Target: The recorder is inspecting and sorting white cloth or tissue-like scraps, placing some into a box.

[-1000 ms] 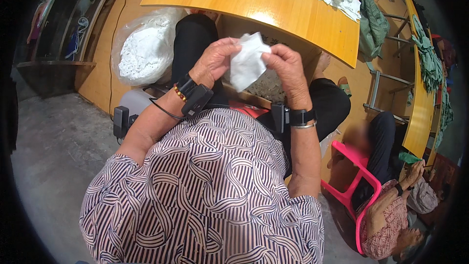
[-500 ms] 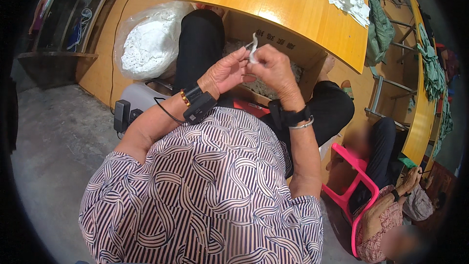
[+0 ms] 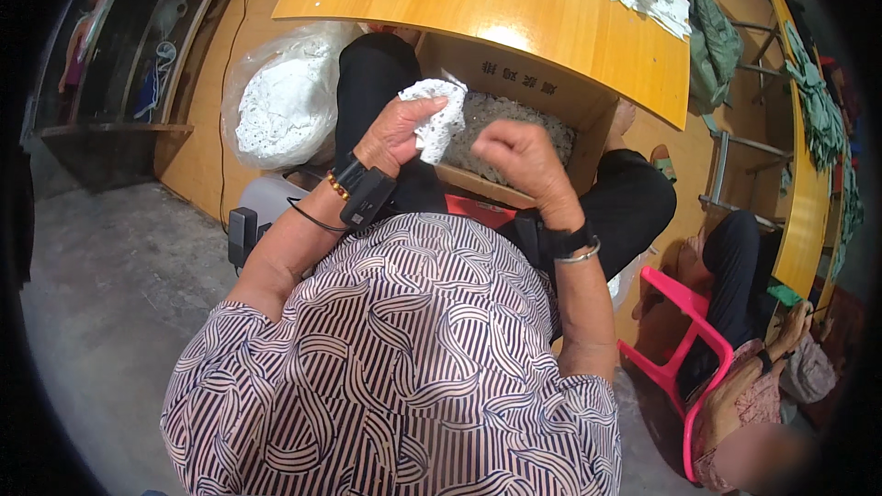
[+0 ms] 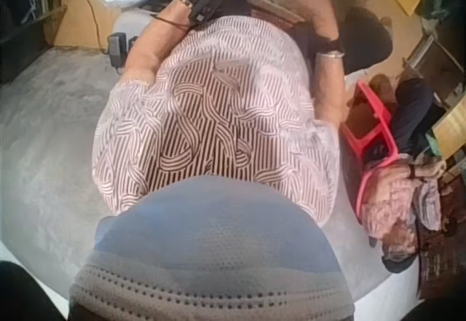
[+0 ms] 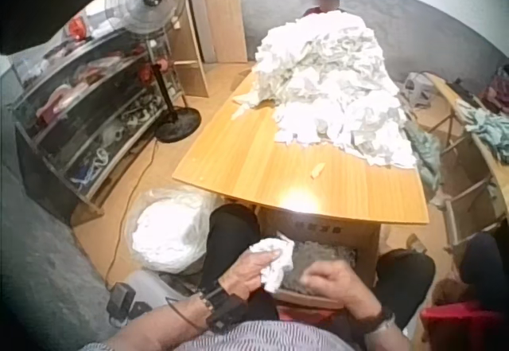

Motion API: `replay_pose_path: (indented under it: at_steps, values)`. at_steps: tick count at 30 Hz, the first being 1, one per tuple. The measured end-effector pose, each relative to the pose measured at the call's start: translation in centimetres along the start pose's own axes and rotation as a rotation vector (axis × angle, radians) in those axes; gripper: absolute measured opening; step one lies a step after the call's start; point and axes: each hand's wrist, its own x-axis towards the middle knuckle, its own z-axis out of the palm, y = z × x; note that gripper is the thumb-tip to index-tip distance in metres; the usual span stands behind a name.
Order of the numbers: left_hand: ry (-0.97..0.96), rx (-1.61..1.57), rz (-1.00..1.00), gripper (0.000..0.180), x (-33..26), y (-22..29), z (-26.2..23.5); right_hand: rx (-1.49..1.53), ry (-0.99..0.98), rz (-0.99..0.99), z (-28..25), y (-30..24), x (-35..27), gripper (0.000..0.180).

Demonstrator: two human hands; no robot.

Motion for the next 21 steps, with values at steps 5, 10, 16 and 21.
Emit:
replay_pose_path:
  at_steps: [5,10,16,21]
  values:
    - [-0.082,0.102,-0.125,0.022,-1.1,1.0,2.6,0.419,0.149,0.196,-1.4,0.4,0.6,0.037]
    - [-0.110,0.119,-0.211,0.024,-0.9,0.5,3.2,0.622,0.005,0.153,-0.5,0.4,1.5,0.038]
    - [-0.010,0.132,-0.272,0.034,-1.7,-0.1,3.7,0.429,0.095,0.109,-1.8,0.5,2.1,0.011]
    - [-0.057,0.275,-0.393,0.039,-2.6,-0.4,3.5,0.208,0.104,0.156,-1.9,2.9,3.5,0.018]
